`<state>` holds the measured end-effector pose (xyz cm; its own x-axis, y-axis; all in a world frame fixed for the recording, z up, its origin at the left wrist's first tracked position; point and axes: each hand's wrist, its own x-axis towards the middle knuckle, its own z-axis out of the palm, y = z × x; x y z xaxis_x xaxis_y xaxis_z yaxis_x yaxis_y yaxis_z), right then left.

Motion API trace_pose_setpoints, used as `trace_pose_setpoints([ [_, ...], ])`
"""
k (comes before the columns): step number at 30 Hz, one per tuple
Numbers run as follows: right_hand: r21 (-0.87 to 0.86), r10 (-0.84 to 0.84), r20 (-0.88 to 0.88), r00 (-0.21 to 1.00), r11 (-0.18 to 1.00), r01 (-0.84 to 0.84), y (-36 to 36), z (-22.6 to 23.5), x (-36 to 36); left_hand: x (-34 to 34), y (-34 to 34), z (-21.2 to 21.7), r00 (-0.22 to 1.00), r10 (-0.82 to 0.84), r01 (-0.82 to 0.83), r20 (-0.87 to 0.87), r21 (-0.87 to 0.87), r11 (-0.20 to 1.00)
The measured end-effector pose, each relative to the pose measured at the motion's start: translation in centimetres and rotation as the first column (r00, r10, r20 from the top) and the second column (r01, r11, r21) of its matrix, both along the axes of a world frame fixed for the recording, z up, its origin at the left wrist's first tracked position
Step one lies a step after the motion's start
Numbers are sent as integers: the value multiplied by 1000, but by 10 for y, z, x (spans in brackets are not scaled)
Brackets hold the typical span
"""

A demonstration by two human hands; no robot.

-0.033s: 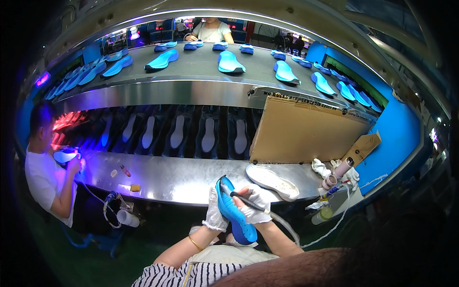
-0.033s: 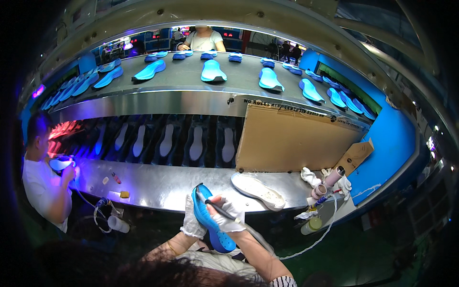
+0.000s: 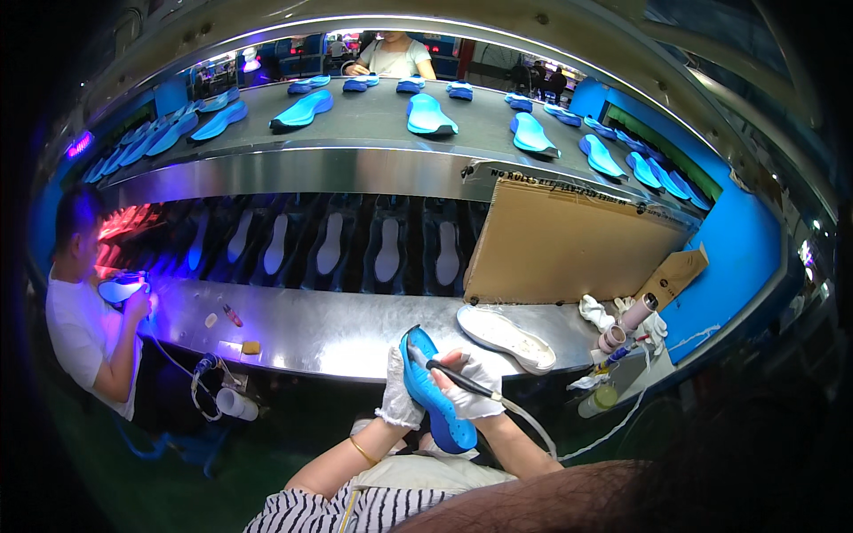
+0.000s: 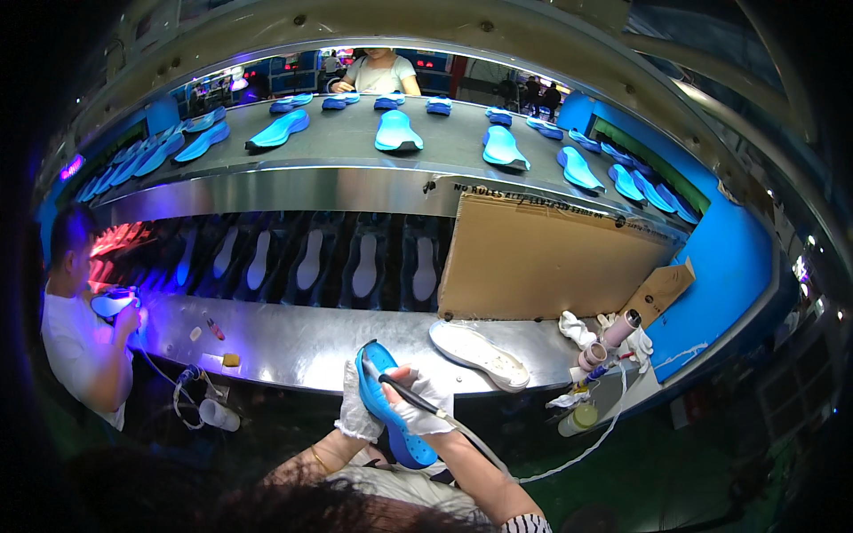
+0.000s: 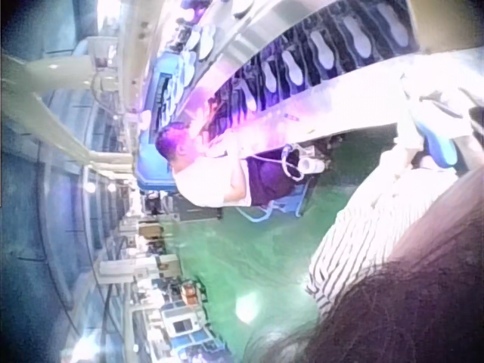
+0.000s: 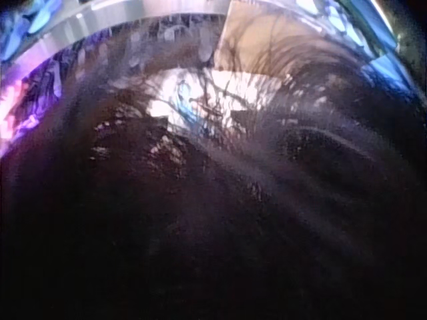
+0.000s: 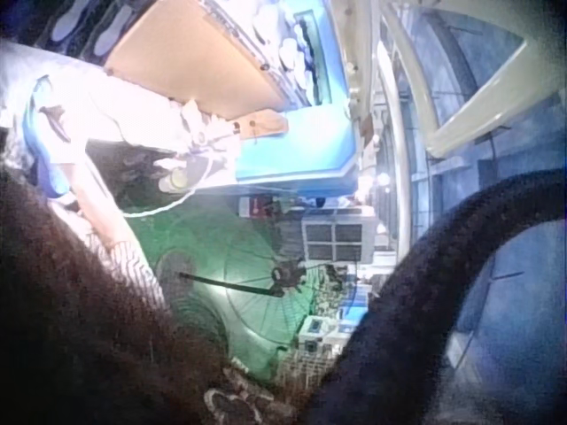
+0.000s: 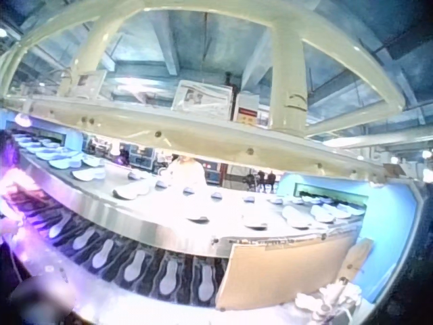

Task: The person applies glue to the interior of blue shoe soles using a brush tool. They pick up a sole from a conveyor belt, apply the glue thoroughly with a brush, and then place the glued sole into a lower rack compartment.

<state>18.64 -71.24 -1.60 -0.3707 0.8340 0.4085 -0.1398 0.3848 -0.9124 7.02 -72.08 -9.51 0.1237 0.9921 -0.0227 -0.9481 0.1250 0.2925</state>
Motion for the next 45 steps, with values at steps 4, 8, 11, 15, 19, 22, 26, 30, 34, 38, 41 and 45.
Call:
trace_pose_setpoints([
  [4,-245,5,-137,991,969,-39,-1,8,9,-8,-5,8,999,14,-9,-47,99,995],
  [8,173,-3,89,996,985,-13,-2,-8,4,-14,-8,27,988,47,-55,-150,-53,997],
  [11,-175,136,77,988,977,-121,-9,-8,13,-25,-6,27,991,-46,47,-129,2,999],
  [15,389,-43,146,988,921,-18,-7,-13,9,-34,-6,35,989,-123,122,-80,-12,992],
  [19,78,168,98,981,981,-176,-19,-12,20,-39,-14,40,975,-192,195,-112,16,981],
  [22,-130,114,163,980,987,-93,-14,-13,41,-34,-32,41,947,-225,251,-228,92,964],
  [26,-57,75,168,983,996,-66,-17,-22,47,-23,-51,22,855,-259,257,-450,-67,964],
  [30,-304,153,12,988,942,-142,-17,-16,41,-23,-36,24,901,-235,225,-366,-71,972],
  [34,-174,82,59,995,982,-70,-9,-18,36,-22,-17,27,952,-113,127,-283,30,991],
  [38,200,147,129,981,965,-171,-18,0,21,-27,-2,25,992,-128,129,-15,97,987],
  [41,-137,293,-8,956,947,-291,-17,-2,22,-35,2,28,1000,-22,22,-2,194,981],
  [45,-179,135,-20,991,974,-137,-13,-7,23,-39,7,41,998,67,-69,17,217,974],
])
